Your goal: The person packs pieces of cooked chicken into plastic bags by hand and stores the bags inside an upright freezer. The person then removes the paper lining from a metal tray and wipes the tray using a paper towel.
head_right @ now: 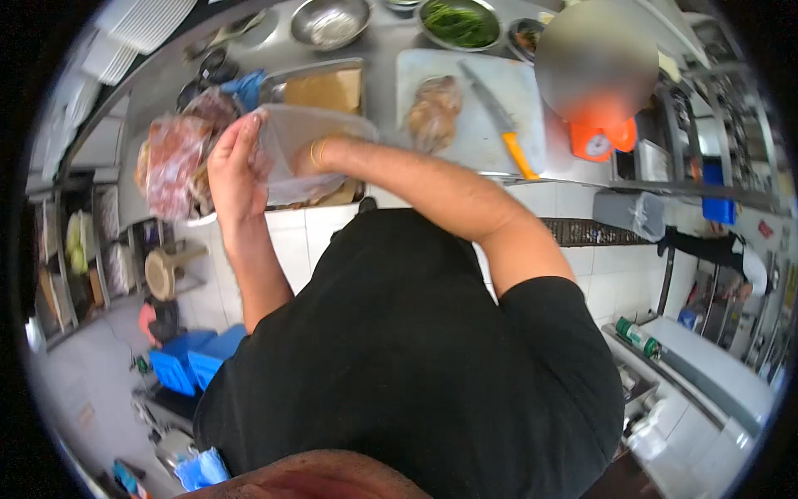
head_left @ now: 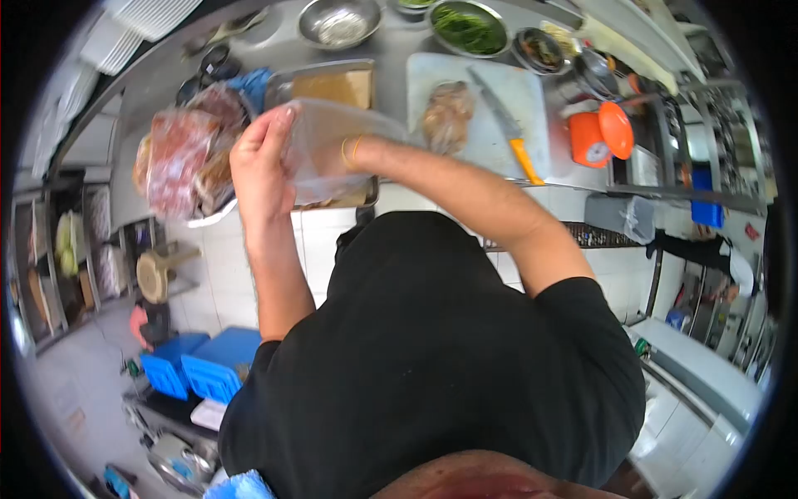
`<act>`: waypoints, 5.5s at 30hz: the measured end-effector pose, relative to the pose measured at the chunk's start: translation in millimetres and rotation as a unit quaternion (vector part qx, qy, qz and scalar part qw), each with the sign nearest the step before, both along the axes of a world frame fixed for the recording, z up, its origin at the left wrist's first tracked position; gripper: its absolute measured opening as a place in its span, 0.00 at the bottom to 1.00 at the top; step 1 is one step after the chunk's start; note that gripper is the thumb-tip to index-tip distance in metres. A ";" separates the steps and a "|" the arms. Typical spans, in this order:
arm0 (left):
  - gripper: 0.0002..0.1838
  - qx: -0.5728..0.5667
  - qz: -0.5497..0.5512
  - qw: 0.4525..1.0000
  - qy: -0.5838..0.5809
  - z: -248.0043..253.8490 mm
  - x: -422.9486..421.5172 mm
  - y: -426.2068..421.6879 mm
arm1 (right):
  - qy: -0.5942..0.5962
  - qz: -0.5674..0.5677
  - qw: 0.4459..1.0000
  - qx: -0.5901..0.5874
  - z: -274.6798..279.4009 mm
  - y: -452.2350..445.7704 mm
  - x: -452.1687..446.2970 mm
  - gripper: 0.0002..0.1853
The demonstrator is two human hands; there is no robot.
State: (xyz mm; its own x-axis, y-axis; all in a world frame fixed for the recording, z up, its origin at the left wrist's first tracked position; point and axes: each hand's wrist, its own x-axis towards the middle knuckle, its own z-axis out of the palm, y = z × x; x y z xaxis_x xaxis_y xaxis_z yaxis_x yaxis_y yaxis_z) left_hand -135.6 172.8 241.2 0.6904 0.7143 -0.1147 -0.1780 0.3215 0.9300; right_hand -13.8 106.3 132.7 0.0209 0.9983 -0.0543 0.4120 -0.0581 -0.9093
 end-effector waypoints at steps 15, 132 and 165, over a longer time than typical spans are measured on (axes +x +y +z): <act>0.08 0.089 0.110 0.988 0.065 13.9 -69.7 10.4 | -0.513 0.163 0.830 -0.147 112.0 -18.1 -43.1 0.18; 0.06 0.085 0.334 0.937 0.056 64.5 -220.7 23.9 | -0.117 -0.006 0.993 -0.001 -59.3 89.0 -1.9 0.16; 0.04 0.094 0.248 0.952 0.154 23.0 -207.6 49.2 | -0.340 0.055 0.936 -0.070 -177.1 59.3 22.1 0.18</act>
State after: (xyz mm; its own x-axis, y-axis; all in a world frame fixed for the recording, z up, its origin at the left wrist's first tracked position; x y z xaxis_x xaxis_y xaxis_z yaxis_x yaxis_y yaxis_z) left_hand -343.2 222.0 264.2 0.2162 0.9717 -0.0949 0.0267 0.0913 0.9955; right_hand 8.3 165.6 -44.4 -0.0038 0.9804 -0.1969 0.9035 -0.0810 -0.4208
